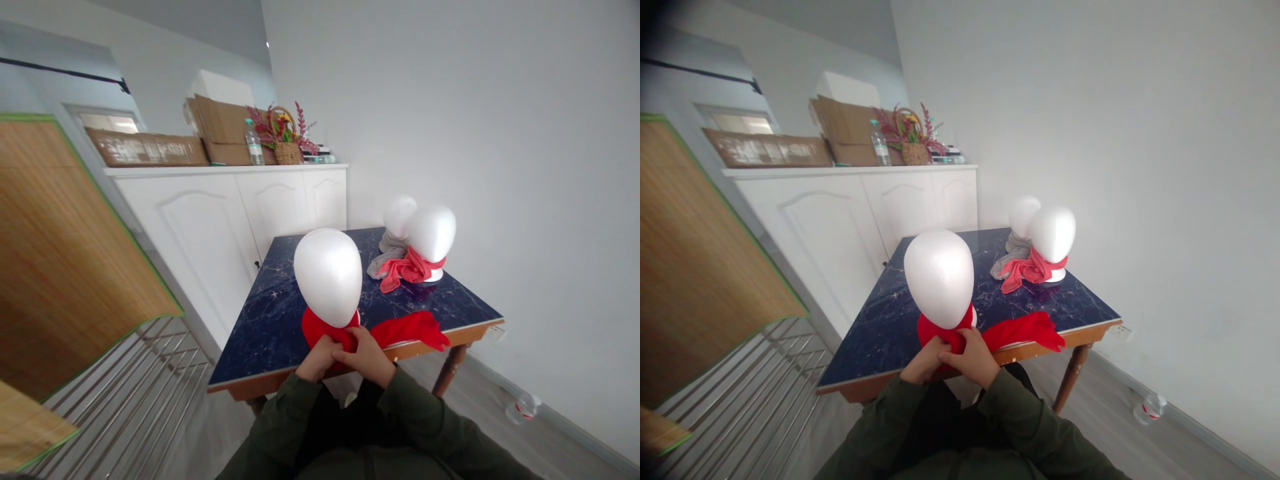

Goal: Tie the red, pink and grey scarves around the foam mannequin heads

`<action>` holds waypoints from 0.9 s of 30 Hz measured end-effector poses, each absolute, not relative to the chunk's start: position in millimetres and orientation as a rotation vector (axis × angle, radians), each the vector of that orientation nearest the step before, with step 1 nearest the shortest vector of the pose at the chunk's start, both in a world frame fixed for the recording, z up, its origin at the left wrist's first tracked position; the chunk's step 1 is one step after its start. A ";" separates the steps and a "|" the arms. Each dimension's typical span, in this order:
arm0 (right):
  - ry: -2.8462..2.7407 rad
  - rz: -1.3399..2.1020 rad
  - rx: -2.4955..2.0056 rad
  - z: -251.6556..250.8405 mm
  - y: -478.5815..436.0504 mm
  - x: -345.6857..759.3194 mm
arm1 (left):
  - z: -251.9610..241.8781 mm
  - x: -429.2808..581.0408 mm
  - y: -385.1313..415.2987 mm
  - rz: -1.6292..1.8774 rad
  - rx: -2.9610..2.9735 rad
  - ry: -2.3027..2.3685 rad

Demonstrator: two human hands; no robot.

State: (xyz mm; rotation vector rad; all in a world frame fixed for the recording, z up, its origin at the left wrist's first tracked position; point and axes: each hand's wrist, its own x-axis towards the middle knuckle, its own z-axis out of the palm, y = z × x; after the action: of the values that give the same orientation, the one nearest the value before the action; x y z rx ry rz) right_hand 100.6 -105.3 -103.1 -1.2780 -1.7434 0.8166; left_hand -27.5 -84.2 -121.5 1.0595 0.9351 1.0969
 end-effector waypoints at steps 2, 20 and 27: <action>-1.808 0.756 -1.258 -100.2 -106.3 102.8 | -121.9 -26.0 -86.7 1.074 1.052 0.961; -1.598 0.396 -1.589 -121.8 -44.9 172.9 | -100.8 -132.4 -89.7 1.132 0.501 0.723; -1.672 0.610 -1.604 -131.2 -31.1 133.2 | -118.8 -113.3 -77.6 1.299 0.806 1.128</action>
State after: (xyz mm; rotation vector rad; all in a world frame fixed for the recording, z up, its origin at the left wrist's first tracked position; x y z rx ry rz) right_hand 133.2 -31.1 -131.2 -1.6042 -1.6716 0.6101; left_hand -113.3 -77.6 -118.8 0.8056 1.1284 1.2990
